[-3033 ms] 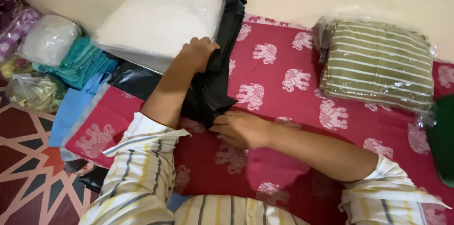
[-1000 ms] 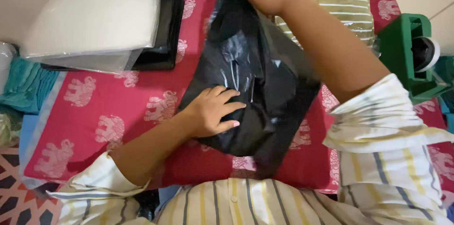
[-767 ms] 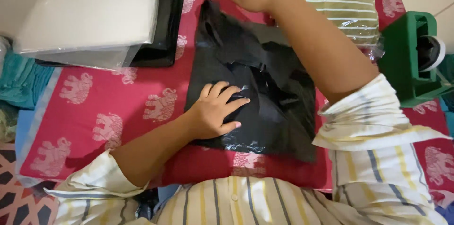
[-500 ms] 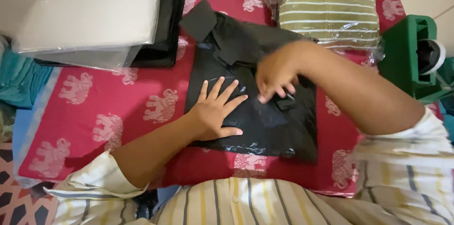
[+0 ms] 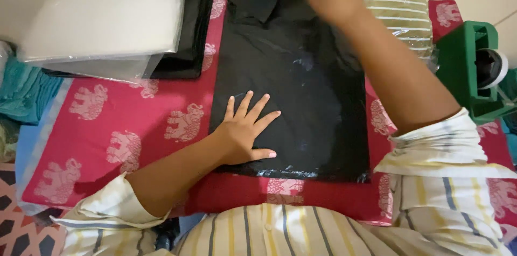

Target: The person is folding clothes and sealing them in black plastic mailing bags using tape.

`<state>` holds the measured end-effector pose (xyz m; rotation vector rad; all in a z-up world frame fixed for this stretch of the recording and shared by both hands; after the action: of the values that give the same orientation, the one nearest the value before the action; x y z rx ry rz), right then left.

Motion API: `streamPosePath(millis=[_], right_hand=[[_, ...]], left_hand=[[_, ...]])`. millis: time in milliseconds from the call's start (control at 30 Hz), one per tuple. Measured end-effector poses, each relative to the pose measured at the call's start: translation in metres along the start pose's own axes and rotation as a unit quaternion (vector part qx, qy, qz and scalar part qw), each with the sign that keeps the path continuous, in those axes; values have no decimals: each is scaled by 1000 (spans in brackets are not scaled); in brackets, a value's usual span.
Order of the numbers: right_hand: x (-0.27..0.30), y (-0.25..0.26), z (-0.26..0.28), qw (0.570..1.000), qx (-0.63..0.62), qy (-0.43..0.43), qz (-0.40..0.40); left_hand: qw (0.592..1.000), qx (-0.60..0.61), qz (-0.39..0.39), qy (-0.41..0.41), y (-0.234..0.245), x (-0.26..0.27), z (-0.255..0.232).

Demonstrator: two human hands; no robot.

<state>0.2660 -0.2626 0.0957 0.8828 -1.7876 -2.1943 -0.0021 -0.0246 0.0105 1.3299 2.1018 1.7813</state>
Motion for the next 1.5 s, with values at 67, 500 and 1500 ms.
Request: streamPosePath(millis=[67, 500, 1500], right_hand=[[6, 18, 65, 995, 14, 34, 92], [29, -2, 47, 972, 132, 191, -33], [135, 34, -139, 996, 55, -51, -41]], left_hand=[[1000, -9, -4, 4, -2, -1, 2], [976, -91, -199, -17, -3, 5, 19], [991, -57, -118, -9, 1, -3, 28]])
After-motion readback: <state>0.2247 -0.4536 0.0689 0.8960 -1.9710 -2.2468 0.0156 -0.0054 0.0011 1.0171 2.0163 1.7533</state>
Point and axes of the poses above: each hand's wrist, its own x-axis away from the middle knuckle, its own y-axis out of the back of the hand, z = x × y, the point moved 2 cm from there along -x, towards the middle knuckle, and after that the axes turned 15 degrees about z, right-handed, at the moved point
